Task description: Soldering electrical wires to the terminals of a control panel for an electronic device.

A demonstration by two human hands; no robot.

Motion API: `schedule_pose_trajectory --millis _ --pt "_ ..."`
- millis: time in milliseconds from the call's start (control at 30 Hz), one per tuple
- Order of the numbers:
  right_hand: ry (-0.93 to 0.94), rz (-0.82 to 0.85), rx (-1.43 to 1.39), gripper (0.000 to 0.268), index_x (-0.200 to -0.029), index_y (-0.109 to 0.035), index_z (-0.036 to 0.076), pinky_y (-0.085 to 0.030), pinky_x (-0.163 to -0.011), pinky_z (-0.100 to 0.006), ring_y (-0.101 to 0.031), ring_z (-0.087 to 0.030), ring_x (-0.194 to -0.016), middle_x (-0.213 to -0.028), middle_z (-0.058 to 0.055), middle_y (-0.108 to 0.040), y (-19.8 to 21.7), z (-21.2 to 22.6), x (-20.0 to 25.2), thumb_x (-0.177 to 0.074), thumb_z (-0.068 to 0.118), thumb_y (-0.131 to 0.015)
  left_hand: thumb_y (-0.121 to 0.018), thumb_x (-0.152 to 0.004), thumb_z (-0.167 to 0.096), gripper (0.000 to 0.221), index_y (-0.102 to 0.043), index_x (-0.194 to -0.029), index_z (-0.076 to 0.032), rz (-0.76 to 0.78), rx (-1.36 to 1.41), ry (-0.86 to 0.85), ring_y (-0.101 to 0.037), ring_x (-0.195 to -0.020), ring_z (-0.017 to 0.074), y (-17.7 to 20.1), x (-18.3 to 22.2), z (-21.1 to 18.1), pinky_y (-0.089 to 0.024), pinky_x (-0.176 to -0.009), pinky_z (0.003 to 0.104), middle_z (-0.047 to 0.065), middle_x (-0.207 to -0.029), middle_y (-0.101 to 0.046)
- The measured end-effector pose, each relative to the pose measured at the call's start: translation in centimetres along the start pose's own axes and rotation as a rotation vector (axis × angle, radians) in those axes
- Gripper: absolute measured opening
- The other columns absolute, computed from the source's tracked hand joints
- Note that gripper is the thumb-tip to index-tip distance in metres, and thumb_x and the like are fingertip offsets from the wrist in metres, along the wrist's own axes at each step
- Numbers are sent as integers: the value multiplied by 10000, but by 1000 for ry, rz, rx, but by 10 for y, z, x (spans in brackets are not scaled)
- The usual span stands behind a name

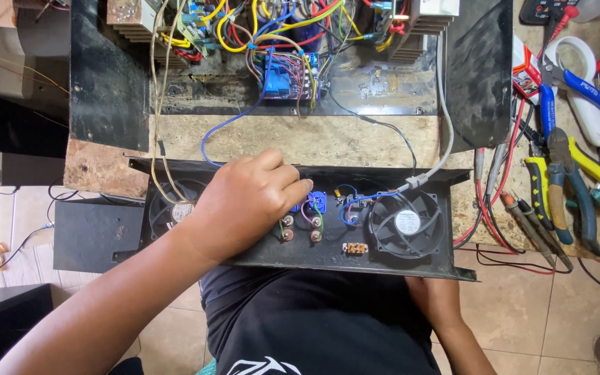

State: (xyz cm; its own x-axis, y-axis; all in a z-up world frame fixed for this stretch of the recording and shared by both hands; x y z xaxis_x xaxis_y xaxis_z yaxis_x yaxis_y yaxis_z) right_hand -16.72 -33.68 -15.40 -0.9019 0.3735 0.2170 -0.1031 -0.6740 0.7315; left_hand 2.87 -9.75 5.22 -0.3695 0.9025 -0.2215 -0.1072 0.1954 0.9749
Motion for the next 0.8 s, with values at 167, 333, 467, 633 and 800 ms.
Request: schedule_pose_trajectory --millis 167,333,467,633,800 --pt "-226 240 -10 466 -1299 -662 133 -550 -849 -378 -753 -271 -1013 -1247 -88 -757 3 -18 16 -887 349 -675 -705 -862 -163 87 -674 -906 -231 49 17 51 -581 -805 243 4 11 13 -476 -550 373 -34 -777 -591" --pt "-317 322 234 302 -974 -746 152 -493 -764 -333 -691 -190 -806 -853 7 -772 7 -11 35 -895 441 -708 -684 -857 -92 220 -708 -1043 -207 15 57 95 -573 -796 265 20 35 25 -464 -601 395 -15 -862 -634" --pt "-374 442 302 465 -1342 -669 335 -504 -889 -292 -706 -166 -1016 -1063 15 -736 7 17 47 -908 496 -620 -726 -965 -105 125 -760 -1084 -119 -171 145 207 -626 -877 275 64 60 36 -490 -657 392 17 -967 -719" --pt "-340 366 326 495 -1351 -683 374 -500 -980 -299 -705 -157 -1119 -1181 -7 -724 -2 5 53 -872 499 -673 -700 -1019 -53 87 -678 -1074 11 -732 205 360 -657 -817 273 125 140 22 -538 -721 375 128 -963 -699" --pt "-383 446 465 529 -1410 -632 375 -505 -971 -355 -669 -177 -1180 -1235 -2 -683 -8 31 55 -905 531 -597 -423 -876 68 271 -421 -1100 -84 -1317 212 822 -527 -880 235 55 277 -5 -497 -837 323 104 -1020 -466"
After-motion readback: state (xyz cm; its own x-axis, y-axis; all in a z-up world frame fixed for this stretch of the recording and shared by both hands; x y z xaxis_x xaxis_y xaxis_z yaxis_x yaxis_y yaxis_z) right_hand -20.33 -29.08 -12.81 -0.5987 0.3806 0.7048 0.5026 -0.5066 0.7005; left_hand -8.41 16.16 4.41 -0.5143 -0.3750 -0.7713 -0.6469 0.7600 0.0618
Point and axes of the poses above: each hand's wrist, its own x-axis away from the middle knuckle, its own y-axis out of the back of the hand, z = x × y, the point moved 10 cm from there along -x, towards the middle knuckle
